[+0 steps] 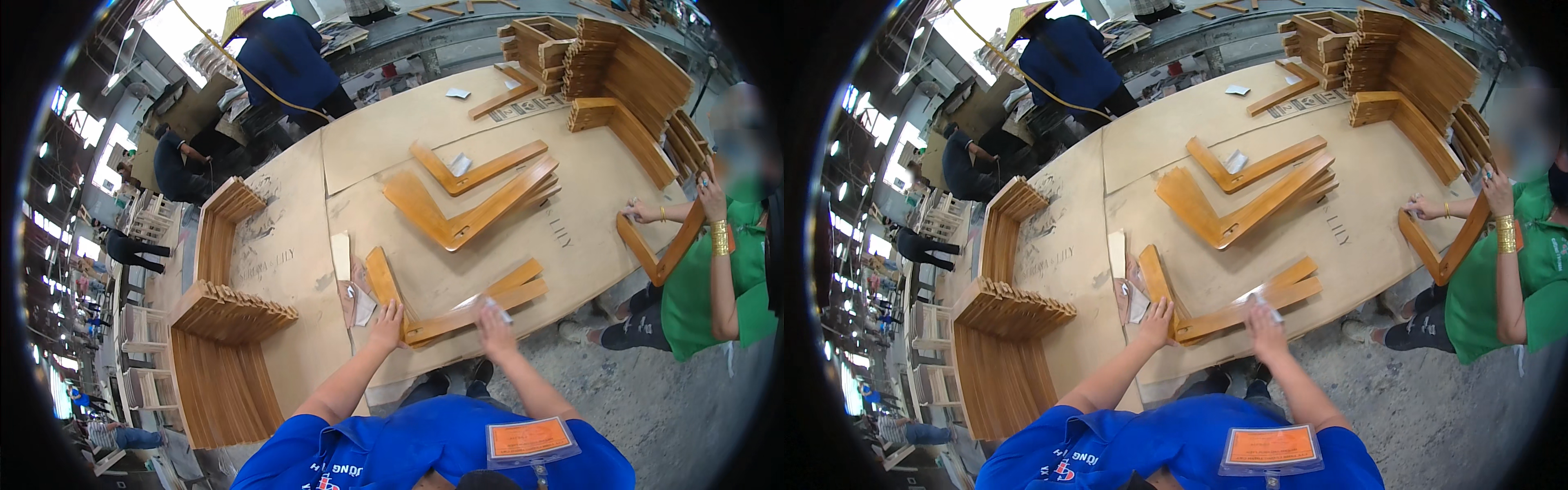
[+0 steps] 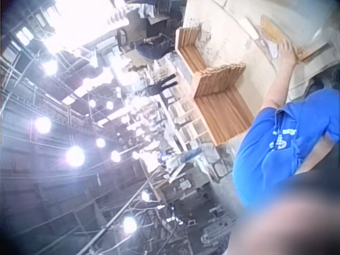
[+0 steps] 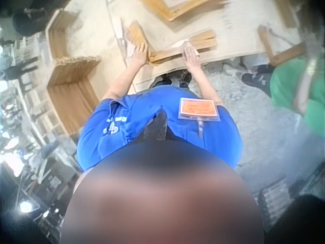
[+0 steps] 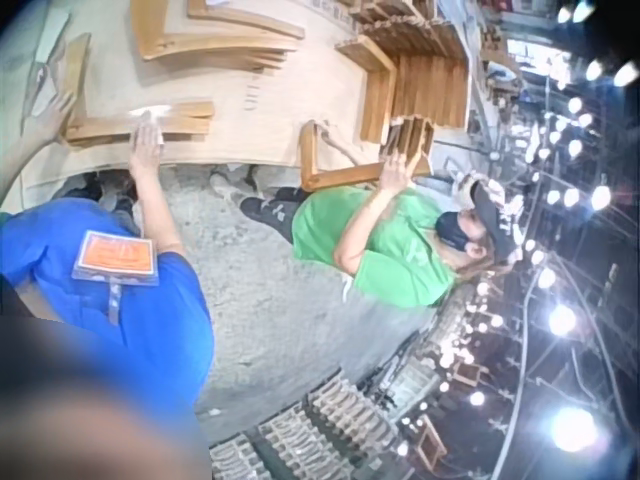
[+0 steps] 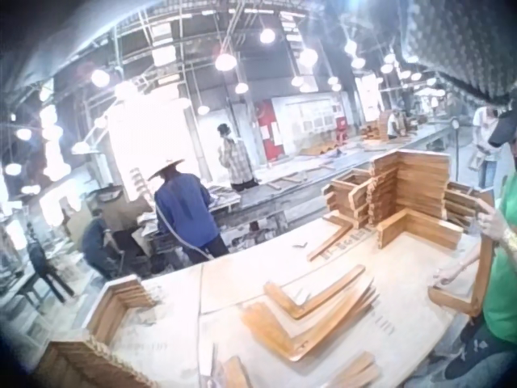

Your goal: The person wipes multiple L-shaped wooden parts with a white cloth on a workbench. They handle each piece one at a time, wiping both sides and edges, then place the cleaned parts into a stack. The process is repeated for several pieces.

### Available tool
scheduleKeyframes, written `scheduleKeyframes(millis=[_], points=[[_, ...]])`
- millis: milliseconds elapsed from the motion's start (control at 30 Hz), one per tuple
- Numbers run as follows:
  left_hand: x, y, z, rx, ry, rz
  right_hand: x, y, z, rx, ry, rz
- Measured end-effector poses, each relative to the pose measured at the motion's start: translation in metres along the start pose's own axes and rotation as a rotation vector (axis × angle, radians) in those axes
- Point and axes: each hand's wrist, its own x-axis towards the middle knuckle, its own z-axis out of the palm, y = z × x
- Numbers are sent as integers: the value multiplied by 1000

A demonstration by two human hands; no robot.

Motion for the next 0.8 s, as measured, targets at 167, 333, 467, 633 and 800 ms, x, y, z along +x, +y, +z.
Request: scheduleKeyframes(millis=[167, 333, 467, 633, 800], points=[[-1, 1, 1, -16, -30, -7, -4, 22, -15, -30, 120, 480], [3, 0, 3, -18, -51, -26, -5, 17, -11, -149, 78, 253], [8, -5, 14, -12, 14, -4, -10, 17, -16, 33, 44, 187], [12, -7, 20, -1, 15, -3, -6, 20, -27, -92, 148, 470], [6, -2, 8, -21, 16, 5, -7, -15, -29, -35, 52, 177]])
